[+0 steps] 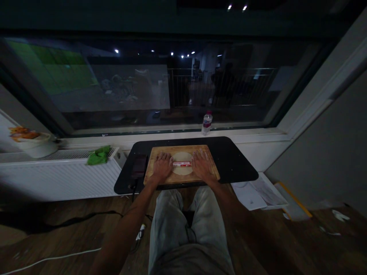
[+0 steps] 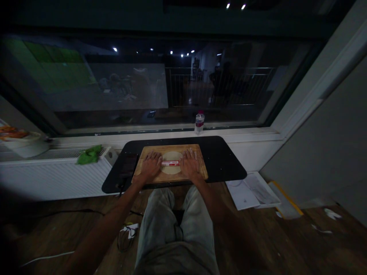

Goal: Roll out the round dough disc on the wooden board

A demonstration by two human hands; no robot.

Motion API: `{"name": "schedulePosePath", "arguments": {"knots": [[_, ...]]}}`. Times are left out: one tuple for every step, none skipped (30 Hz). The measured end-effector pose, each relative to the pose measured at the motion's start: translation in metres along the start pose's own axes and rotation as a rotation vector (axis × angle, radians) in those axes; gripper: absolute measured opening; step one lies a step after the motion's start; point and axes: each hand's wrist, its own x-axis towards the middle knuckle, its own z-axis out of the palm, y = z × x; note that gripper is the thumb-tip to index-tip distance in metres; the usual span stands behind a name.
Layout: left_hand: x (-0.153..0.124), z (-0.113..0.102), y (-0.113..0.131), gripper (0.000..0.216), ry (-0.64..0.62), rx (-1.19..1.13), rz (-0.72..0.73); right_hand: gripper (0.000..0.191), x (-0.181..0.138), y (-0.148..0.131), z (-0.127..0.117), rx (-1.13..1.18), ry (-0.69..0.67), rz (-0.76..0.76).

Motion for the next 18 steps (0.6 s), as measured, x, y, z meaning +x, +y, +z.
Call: {"name": "schedulePosePath", "arguments": {"knots": [[0.004,-0.001,0.0,0.049,-0.016,0.005,-0.005,0.059,0.003,0.001,0.0,-0.003,-0.004,-0.001],[0.008,-0.001,0.001,0.049,-0.032,0.007,-0.015,0.059,0.007,0.001,0.0,-0.005,-0.01,-0.003],[0.012,-0.001,0.001,0.049,-0.044,0.009,-0.03,0.058,0.011,0.001,0.0,-0.006,-0.02,-0.004],[0.016,0.0,0.001,0.049,-0.052,0.011,-0.052,0.057,0.015,0.001,0.001,-0.009,-0.032,0.0],[0.02,0.0,0.002,0.05,-0.057,0.014,-0.079,0.057,0.019,0.001,0.001,-0.012,-0.046,0.008],[0.024,0.001,0.002,0.051,-0.06,0.019,-0.104,0.056,0.023,0.001,0.001,-0.016,-0.059,0.018],[0.028,0.001,0.002,0.053,-0.063,0.023,-0.124,0.056,0.027,0.001,0.001,-0.021,-0.07,0.028],[0.031,0.002,0.002,0.054,-0.068,0.027,-0.137,0.055,0.031,0.0,0.001,-0.026,-0.08,0.035],[0.035,0.002,0.002,0.055,-0.076,0.028,-0.144,0.055,0.034,0.0,0.001,-0.031,-0.088,0.041],[0.038,0.003,0.001,0.056,-0.084,0.029,-0.147,0.055,0.038,0.0,0.001,-0.037,-0.098,0.043],[0.041,0.003,0.001,0.058,-0.091,0.027,-0.151,0.055,0.042,0.001,0.001,-0.043,-0.108,0.043],[0.044,0.003,0.001,0.059,-0.096,0.025,-0.152,0.055,0.045,0.001,0.0,-0.049,-0.118,0.044],[0.047,0.003,0.0,0.06,-0.101,0.023,-0.154,0.055,0.049,0.002,0.0,-0.052,-0.128,0.046],[0.05,0.003,0.0,0.06,-0.103,0.021,-0.157,0.054,0.052,0.002,-0.001,-0.052,-0.138,0.048],[0.053,0.004,-0.001,0.061,-0.103,0.018,-0.159,0.053,0.055,0.003,-0.001,-0.05,-0.148,0.048],[0.056,0.004,-0.001,0.062,-0.1,0.015,-0.16,0.052,0.057,0.003,-0.002,-0.046,-0.156,0.044],[0.059,0.003,-0.001,0.062,-0.096,0.013,-0.162,0.052,0.06,0.004,-0.003,-0.04,-0.159,0.038],[0.062,0.003,-0.001,0.061,-0.09,0.011,-0.164,0.053,0.062,0.004,-0.004,-0.034,-0.158,0.033]]}}
